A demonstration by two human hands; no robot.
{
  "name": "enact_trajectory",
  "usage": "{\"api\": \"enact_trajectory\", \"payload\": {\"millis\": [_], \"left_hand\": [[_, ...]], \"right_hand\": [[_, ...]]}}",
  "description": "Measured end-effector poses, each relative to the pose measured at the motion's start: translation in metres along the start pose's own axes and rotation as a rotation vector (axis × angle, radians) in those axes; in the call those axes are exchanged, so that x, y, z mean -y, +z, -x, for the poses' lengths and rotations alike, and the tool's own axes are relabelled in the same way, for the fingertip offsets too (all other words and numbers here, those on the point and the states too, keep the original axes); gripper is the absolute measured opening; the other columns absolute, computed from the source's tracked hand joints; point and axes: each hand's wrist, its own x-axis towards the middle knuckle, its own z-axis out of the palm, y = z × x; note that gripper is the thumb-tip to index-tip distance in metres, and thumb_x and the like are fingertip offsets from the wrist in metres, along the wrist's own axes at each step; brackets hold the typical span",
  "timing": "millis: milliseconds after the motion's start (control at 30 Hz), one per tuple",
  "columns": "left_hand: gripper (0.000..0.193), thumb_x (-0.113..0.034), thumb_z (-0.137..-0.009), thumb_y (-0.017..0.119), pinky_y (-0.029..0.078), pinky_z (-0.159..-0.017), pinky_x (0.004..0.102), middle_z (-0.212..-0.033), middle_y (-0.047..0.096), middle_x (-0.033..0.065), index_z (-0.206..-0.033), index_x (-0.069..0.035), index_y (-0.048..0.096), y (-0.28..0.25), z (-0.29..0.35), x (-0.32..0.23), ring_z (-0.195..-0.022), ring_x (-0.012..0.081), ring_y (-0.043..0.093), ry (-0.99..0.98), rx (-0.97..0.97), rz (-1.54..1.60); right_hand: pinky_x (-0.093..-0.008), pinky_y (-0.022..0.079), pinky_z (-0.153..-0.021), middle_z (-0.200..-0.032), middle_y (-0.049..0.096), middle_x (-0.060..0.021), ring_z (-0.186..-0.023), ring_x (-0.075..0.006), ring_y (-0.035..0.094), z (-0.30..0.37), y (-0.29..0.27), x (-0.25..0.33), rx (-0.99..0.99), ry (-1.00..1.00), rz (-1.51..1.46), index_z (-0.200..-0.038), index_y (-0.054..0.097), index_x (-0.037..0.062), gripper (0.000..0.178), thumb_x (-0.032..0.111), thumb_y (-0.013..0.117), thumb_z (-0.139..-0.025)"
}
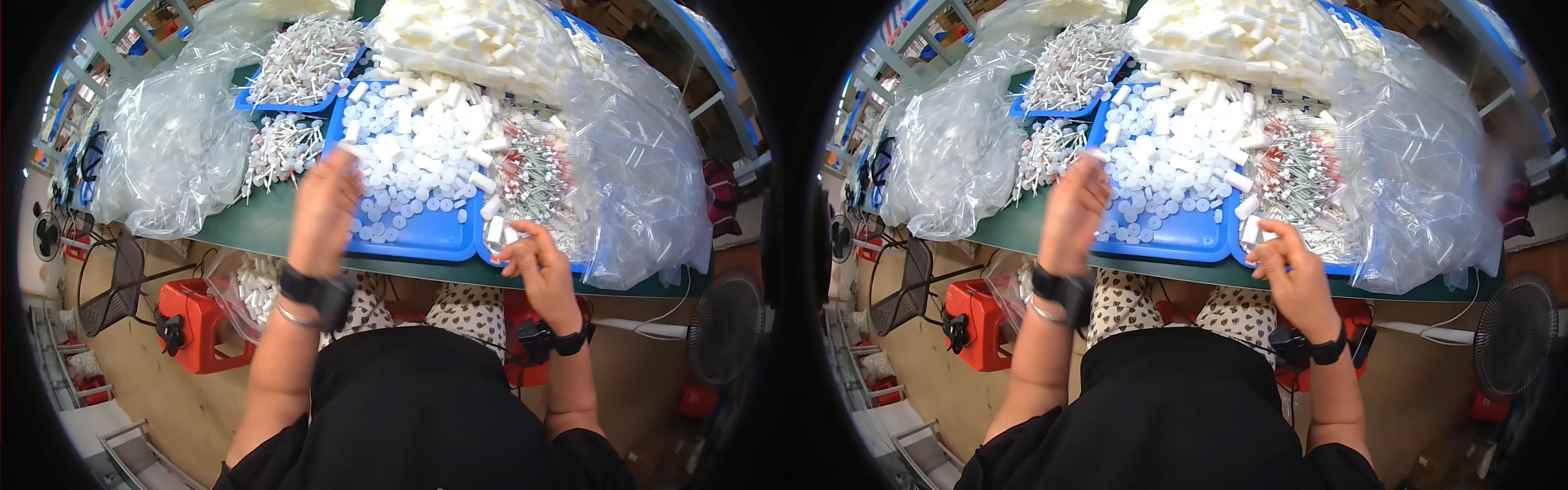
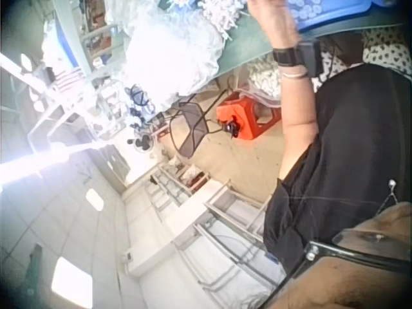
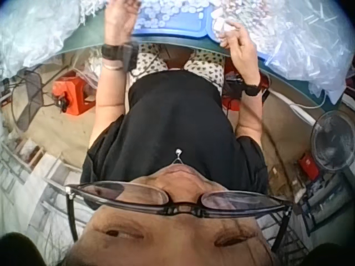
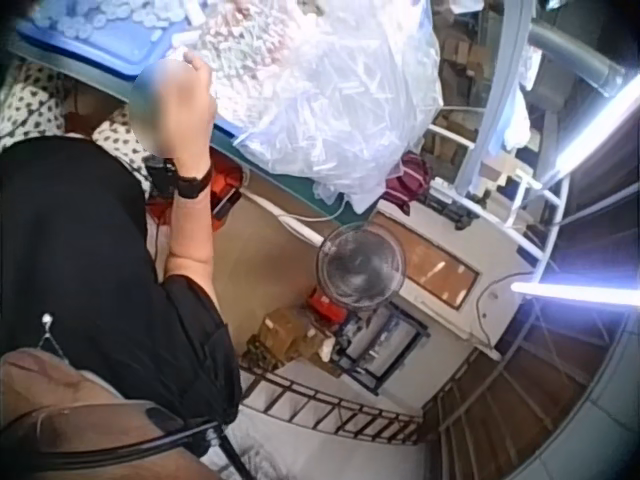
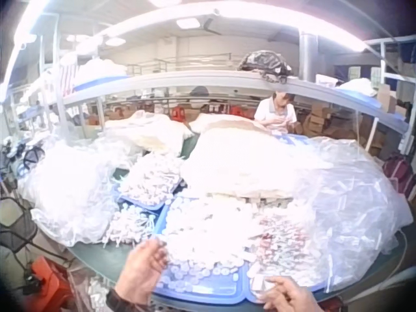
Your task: The person sits at a workbench and repeatedly assembles small white plastic components. They pick a cylindrical piece and a thin rod from a blue tray, insert the rod into the cylinder, and place the finished unit into a clear plastic bag.
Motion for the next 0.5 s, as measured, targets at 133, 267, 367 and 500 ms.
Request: {"api": "enact_trajectory", "payload": {"millis": [133, 267, 367, 500], "left_hand": [[0.046, -0.031, -0.093, 0.063, 0.052, -0.091, 0.0322, -0.113, 0.06, 0.0213, -0.114, 0.008, 0.051, -0.071, -0.047, -0.055, -0.099, 0.0241, 0.063, 0.07, -0.289, 0.071], [0.046, -0.02, -0.096, 0.059, 0.053, -0.09, 0.0328, -0.125, 0.056, 0.0229, -0.13, 0.007, 0.043, -0.029, -0.019, -0.038, -0.109, 0.0239, 0.061, 0.126, -0.225, -0.254], [0.033, -0.016, -0.09, 0.067, 0.048, -0.083, 0.0263, -0.109, 0.067, 0.0065, -0.119, -0.002, 0.062, 0.006, 0.009, 0.01, -0.093, 0.0142, 0.064, 0.064, 0.093, -0.805], [0.027, -0.007, -0.078, 0.069, 0.047, -0.084, 0.038, -0.102, 0.063, 0.0142, -0.105, -0.004, 0.065, 0.033, 0.028, 0.056, -0.096, 0.0335, 0.056, 0.533, 0.37, -1.452]], "right_hand": [[-0.0265, 0.05, -0.062, -0.08, 0.068, -0.008, -0.066, -0.0125, 0.063, 0.0, -0.022, -0.005, -0.139, 0.004, 0.12, -0.12, 0.054, 0.0005, 0.027, 0.015, 0.054, -0.098], [-0.0307, 0.051, -0.065, -0.084, 0.068, -0.0113, -0.069, -0.02, 0.066, -0.004, -0.044, -0.022, -0.268, 0.005, 0.384, -0.104, 0.063, 0.0011, 0.017, 0.012, 0.062, -0.091], [-0.0381, 0.051, -0.067, -0.087, 0.066, -0.0133, -0.076, -0.0318, 0.064, -0.018, -0.044, -0.027, -0.292, -0.227, 0.739, -0.093, 0.067, 0.003, 0.012, 0.009, 0.066, -0.083], [-0.0402, 0.051, -0.065, -0.08, 0.064, -0.012, -0.073, -0.0309, 0.064, -0.039, -0.025, -0.037, -0.257, -0.272, 0.832, -0.088, 0.066, 0.0046, 0.009, 0.012, 0.065, -0.083]]}}
